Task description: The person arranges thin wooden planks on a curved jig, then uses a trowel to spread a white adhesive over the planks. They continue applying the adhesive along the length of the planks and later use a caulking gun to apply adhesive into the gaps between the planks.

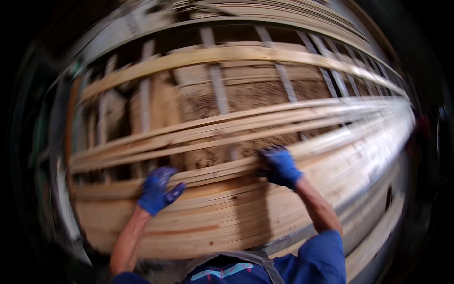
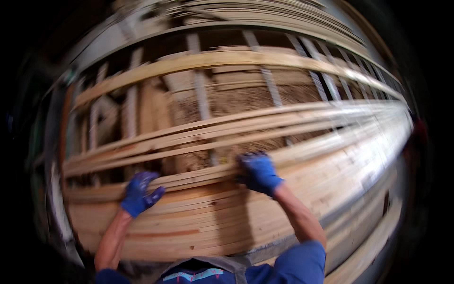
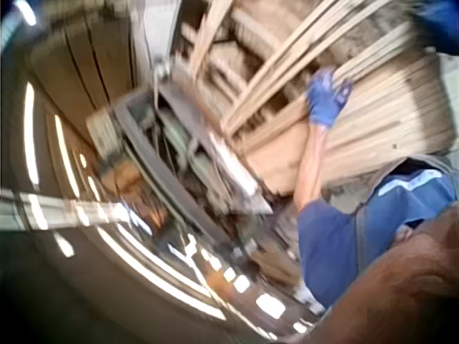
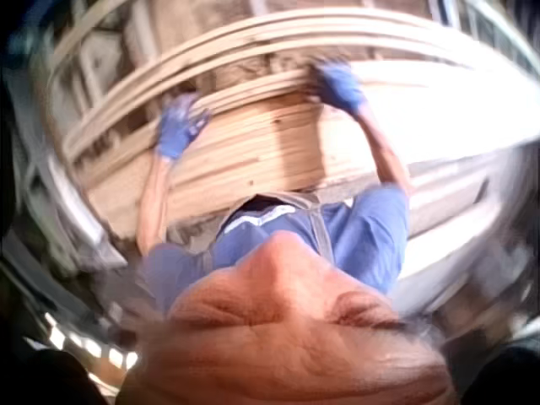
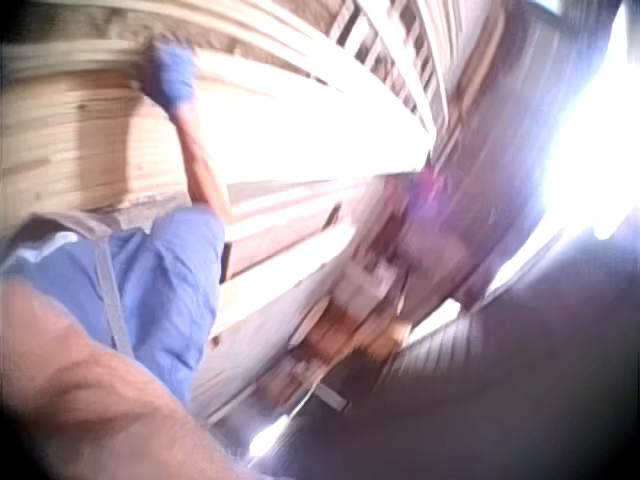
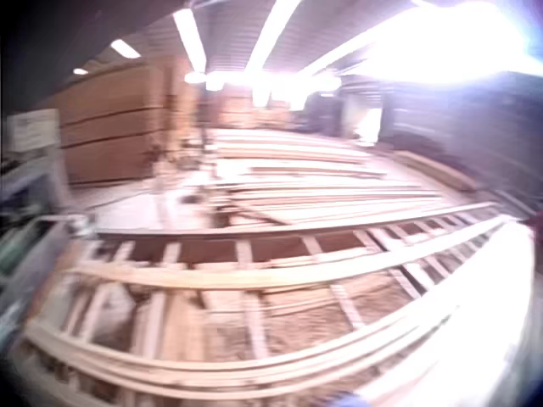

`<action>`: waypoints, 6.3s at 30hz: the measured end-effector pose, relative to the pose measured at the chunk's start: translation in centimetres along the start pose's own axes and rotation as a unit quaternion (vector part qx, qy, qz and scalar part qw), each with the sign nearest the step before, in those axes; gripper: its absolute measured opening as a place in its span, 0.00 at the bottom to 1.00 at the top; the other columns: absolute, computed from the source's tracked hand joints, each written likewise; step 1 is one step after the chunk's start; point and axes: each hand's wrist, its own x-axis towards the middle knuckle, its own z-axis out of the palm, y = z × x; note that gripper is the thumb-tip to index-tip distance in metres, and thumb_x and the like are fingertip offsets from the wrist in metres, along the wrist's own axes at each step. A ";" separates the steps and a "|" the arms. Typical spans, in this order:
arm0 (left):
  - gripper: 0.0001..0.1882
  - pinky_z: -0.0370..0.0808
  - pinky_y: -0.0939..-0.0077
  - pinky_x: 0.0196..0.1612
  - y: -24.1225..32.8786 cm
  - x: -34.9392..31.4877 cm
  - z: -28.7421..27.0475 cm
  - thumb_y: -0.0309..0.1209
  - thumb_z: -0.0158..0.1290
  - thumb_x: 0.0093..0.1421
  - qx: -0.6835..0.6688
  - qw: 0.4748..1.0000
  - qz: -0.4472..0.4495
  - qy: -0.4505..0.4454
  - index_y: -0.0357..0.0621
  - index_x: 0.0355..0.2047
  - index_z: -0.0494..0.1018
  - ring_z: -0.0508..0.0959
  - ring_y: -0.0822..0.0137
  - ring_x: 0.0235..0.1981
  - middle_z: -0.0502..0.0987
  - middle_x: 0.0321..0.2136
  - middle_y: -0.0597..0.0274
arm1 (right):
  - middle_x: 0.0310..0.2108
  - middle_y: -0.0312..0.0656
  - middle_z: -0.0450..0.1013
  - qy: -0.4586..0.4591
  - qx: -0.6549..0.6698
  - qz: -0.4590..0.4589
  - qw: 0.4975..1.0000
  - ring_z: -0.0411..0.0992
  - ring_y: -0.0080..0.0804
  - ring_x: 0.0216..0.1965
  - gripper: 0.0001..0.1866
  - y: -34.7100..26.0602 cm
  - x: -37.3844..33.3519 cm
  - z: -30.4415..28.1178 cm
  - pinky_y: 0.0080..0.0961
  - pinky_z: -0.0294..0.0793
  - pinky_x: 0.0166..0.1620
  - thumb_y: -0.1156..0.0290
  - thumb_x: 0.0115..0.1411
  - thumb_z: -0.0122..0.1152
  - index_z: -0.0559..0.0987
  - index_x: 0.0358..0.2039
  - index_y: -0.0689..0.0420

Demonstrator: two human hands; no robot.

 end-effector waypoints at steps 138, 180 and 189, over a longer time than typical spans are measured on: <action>0.15 0.77 0.65 0.34 24.1 -79.2 23.9 0.30 0.41 0.63 -0.562 0.246 -0.610 0.501 0.36 0.46 0.69 0.80 0.57 0.34 0.78 0.36 0.49 | 0.47 0.52 0.71 0.126 -0.131 -0.351 0.919 0.69 0.50 0.48 0.21 -45.1 9.4 22.6 0.43 0.68 0.51 0.61 0.60 0.55 0.72 0.49 0.61; 0.27 0.74 0.72 0.40 1.5 -50.0 7.2 0.54 0.41 0.64 -0.453 0.550 -0.507 0.486 0.50 0.53 0.70 0.76 0.68 0.39 0.75 0.47 0.63 | 0.27 0.48 0.75 -0.150 0.078 -0.065 0.983 0.75 0.41 0.30 0.05 -4.1 -8.2 -9.0 0.33 0.73 0.34 0.74 0.55 0.56 0.78 0.32 0.59; 0.24 0.66 0.73 0.54 -0.2 -44.6 4.9 0.45 0.47 0.63 -0.355 0.527 -0.583 0.507 0.40 0.53 0.68 0.72 0.68 0.50 0.74 0.50 0.58 | 0.25 0.46 0.76 -0.210 0.072 -0.004 0.975 0.76 0.41 0.30 0.06 6.0 -4.2 -6.2 0.35 0.74 0.32 0.71 0.51 0.56 0.77 0.29 0.59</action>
